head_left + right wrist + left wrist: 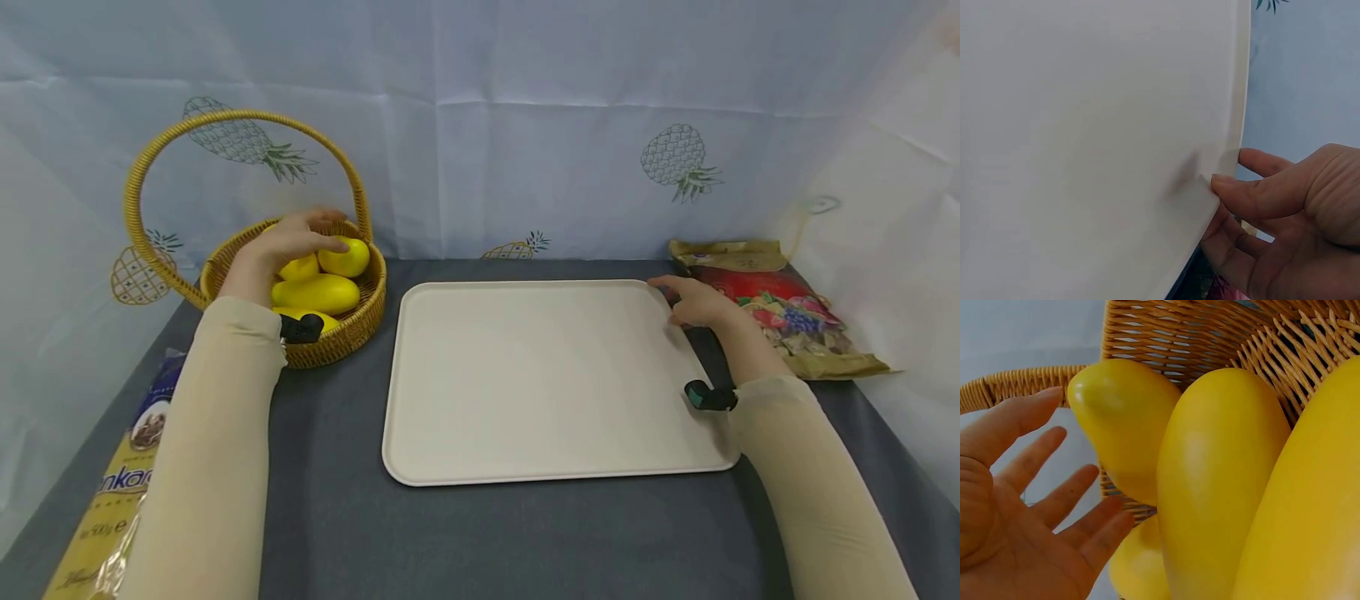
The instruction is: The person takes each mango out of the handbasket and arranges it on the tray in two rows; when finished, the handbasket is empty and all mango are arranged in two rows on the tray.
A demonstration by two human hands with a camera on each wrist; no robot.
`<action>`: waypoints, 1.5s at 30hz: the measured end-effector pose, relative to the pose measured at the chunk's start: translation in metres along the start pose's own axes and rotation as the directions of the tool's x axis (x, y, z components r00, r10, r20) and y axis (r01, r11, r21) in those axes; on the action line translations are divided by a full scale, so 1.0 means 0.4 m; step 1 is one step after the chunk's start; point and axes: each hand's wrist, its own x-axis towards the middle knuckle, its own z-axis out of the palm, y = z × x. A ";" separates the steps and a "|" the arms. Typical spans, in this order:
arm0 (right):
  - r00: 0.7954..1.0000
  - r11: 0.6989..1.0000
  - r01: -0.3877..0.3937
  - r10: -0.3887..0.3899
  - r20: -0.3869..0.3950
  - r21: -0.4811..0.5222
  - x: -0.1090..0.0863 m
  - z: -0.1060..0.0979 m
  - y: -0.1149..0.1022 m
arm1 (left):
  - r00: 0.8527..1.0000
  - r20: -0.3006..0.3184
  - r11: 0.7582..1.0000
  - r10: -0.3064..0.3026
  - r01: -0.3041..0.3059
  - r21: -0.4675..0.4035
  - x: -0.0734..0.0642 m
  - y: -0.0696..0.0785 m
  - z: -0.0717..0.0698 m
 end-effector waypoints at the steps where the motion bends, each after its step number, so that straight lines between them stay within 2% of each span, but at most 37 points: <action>1: 1.000 1.000 -0.002 0.002 0.000 -0.002 0.000 0.000 0.000 | 1.000 0.011 1.000 0.006 -0.006 0.007 0.002 -0.001 0.001; 5: 1.000 1.000 -0.008 0.007 0.004 0.006 0.000 0.003 0.000 | 0.999 0.042 0.999 0.030 -0.032 0.044 0.009 -0.002 0.001; 10: 1.000 1.000 -0.014 0.014 0.002 0.007 0.002 0.006 0.002 | 0.998 0.065 0.992 0.023 -0.031 0.126 0.015 0.004 0.002; 18: 1.000 1.000 -0.011 0.011 0.000 -0.007 0.002 0.006 0.003 | 0.993 0.099 0.974 -0.059 0.035 0.224 0.026 0.002 0.004; 23: 1.000 1.000 -0.007 0.007 -0.005 -0.006 -0.001 0.005 0.001 | 0.991 0.095 0.970 -0.090 0.065 0.235 0.035 0.004 0.006; 30: 1.000 1.000 -0.014 0.014 -0.005 -0.010 0.000 0.004 0.001 | 0.992 0.103 0.964 -0.074 0.045 0.262 0.034 0.008 0.011; 35: 1.000 1.000 -0.014 0.014 -0.007 -0.019 -0.001 0.003 0.001 | 0.993 0.105 0.961 -0.060 0.028 0.275 0.047 -0.004 0.010; 45: 1.000 1.000 -0.015 0.015 -0.009 -0.012 0.003 0.003 0.003 | 0.991 0.118 0.956 -0.061 0.024 0.291 0.051 -0.004 0.009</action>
